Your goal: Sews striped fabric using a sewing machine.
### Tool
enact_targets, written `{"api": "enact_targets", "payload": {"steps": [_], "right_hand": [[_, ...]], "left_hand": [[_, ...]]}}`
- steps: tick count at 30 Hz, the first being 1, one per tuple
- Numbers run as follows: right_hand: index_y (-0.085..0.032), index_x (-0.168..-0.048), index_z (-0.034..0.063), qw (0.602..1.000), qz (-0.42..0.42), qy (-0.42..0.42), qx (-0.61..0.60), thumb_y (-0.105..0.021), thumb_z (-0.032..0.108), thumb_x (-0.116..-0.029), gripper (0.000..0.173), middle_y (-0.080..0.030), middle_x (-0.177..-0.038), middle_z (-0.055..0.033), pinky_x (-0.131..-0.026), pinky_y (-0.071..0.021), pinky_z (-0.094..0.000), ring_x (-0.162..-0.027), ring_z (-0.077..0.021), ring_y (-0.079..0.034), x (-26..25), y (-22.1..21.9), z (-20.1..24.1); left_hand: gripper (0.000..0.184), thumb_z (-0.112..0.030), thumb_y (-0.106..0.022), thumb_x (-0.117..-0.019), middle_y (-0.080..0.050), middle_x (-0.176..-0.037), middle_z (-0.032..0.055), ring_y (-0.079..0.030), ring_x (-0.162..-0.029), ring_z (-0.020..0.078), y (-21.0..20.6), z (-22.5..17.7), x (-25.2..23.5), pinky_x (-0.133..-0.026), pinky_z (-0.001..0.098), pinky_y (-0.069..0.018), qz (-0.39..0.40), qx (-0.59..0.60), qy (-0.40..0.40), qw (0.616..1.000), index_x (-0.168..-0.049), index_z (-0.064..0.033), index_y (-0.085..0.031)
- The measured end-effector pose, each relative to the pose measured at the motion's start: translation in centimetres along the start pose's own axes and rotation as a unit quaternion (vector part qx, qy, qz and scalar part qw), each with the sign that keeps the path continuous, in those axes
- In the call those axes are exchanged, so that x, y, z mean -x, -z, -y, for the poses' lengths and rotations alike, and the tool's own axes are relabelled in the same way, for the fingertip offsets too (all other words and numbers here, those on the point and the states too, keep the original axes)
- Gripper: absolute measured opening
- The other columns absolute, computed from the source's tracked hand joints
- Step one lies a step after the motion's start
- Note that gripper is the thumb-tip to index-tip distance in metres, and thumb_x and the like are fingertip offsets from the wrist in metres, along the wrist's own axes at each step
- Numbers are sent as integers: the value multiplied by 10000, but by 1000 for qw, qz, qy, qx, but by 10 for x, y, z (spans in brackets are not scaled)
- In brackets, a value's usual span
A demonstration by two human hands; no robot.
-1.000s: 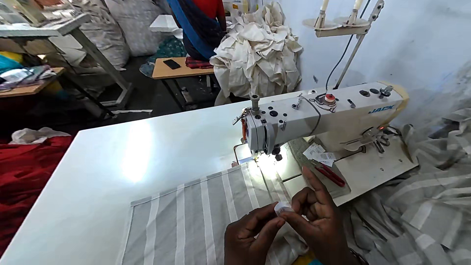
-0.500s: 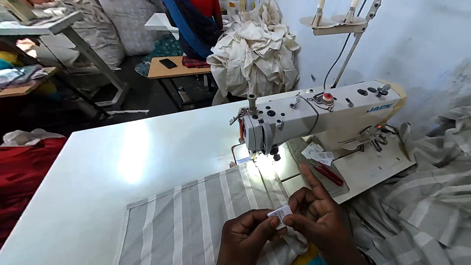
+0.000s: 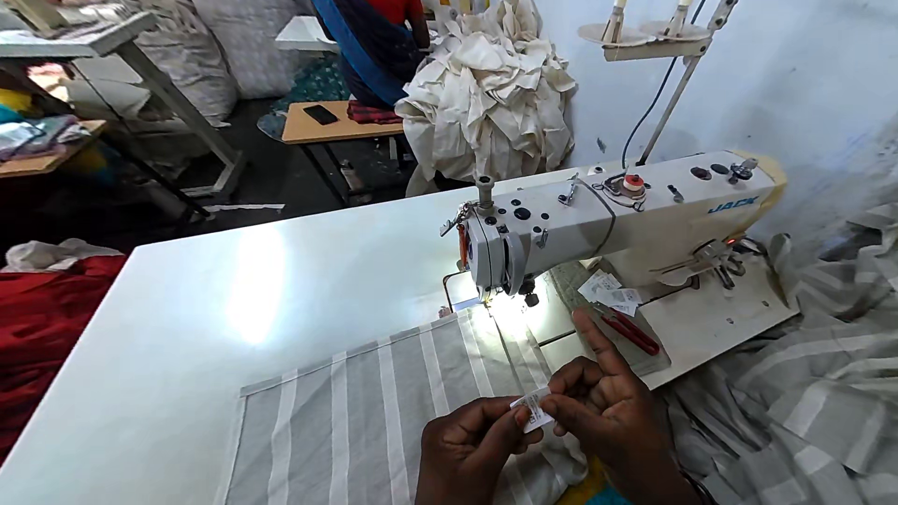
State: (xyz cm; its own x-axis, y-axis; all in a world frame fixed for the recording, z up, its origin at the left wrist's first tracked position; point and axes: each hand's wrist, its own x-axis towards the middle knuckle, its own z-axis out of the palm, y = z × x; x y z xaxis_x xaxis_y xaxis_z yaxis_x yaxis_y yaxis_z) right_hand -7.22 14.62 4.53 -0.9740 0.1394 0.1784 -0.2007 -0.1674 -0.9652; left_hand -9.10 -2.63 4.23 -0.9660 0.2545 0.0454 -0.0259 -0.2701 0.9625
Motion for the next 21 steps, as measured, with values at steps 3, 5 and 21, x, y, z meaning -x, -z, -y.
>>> {"api": "enact_targets", "payload": {"steps": [3, 5, 21], "right_hand": [[-355, -1540, 33, 998, -38, -48, -1, -758, -9, -865, 787, -693, -841, -75, -613, -605, -259, -673, -141, -684, -11, 1, -18], [-416, -1491, 26, 990, -84, -108, -21, -745, -36, -852, 721, -685, -809, -91, -595, -594, -268, -647, -154, -674, -21, 5, -33], [-749, -1038, 28, 786, 50, 63, 613, -654, 141, -904, 199, -681, -894, -139, -626, -593, -414, -772, -286, -705, -58, -8, -98]], "left_hand": [[132, -29, -654, -954, -759, -861, 46, -731, -685, 110, -3, 28, -8, -631, 260, -641, -64, -80, -65, 993, -1049, 40, -716], [410, -151, -703, -936, -718, -1031, 59, -696, -763, 73, 1, 58, -14, -645, 228, -610, -100, -218, -170, 956, -1272, 52, -583], [221, -186, -598, -916, -769, -978, 53, -740, -945, 247, 82, 93, -124, -771, 417, -598, 83, -625, -370, 682, -875, -107, -800]]}}
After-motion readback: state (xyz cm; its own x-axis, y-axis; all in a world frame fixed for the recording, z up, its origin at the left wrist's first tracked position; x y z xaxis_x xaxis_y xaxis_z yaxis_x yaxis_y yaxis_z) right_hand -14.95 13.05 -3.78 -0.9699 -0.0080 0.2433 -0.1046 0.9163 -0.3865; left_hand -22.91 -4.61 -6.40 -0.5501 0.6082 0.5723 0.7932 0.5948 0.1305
